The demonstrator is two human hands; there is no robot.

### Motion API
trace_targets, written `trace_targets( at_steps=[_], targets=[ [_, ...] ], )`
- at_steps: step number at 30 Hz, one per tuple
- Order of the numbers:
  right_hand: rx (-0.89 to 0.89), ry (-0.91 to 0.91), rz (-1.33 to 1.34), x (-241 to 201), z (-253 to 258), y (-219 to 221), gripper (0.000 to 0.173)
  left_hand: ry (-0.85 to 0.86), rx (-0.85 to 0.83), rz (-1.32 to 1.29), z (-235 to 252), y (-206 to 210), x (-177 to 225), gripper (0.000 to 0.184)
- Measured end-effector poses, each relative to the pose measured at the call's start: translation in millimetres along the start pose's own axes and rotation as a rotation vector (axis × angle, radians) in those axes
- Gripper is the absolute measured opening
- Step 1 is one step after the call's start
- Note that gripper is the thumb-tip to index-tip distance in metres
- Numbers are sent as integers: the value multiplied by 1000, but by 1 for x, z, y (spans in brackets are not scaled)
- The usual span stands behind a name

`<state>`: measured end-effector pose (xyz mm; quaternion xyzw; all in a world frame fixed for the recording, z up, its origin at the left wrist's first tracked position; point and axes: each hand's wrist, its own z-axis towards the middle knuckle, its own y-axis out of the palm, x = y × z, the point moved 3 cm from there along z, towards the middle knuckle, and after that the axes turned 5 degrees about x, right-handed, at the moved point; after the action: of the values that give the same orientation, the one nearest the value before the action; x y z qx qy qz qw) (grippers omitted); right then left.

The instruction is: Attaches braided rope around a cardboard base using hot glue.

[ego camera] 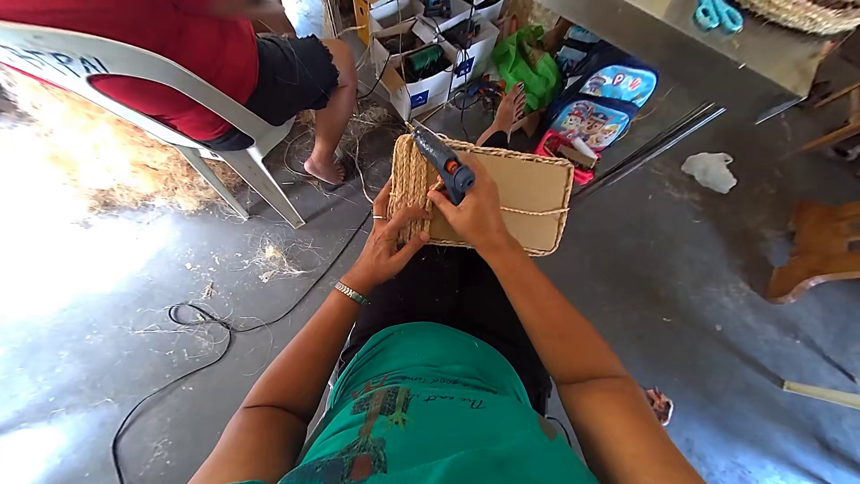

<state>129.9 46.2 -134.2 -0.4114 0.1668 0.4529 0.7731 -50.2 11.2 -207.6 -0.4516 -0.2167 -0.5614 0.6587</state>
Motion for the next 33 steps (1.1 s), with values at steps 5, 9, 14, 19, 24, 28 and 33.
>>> trace_targets(
  at_steps=[5,9,14,19,24,28,33],
  targets=[
    [14,-32,-22,-1,-1,2,30,-8,48,67,2,4,1,27],
    [18,-31,-38,-3,-1,3,30,-22,59,111,3,6,0,30],
    [21,-38,-48,-8,-2,7,29,-19,92,180,1,6,-1,29],
    [-8,-32,-76,-12,-1,6,33,-2,103,148,-1,4,-3,23],
    [-92,44,-120,-17,9,-4,43,20,59,55,7,-4,-12,28],
    [-67,68,-132,-8,11,-2,42,8,7,-46,17,-12,-10,27],
    [-114,103,-139,-7,16,1,39,9,11,-61,20,-13,-13,22]
  ],
)
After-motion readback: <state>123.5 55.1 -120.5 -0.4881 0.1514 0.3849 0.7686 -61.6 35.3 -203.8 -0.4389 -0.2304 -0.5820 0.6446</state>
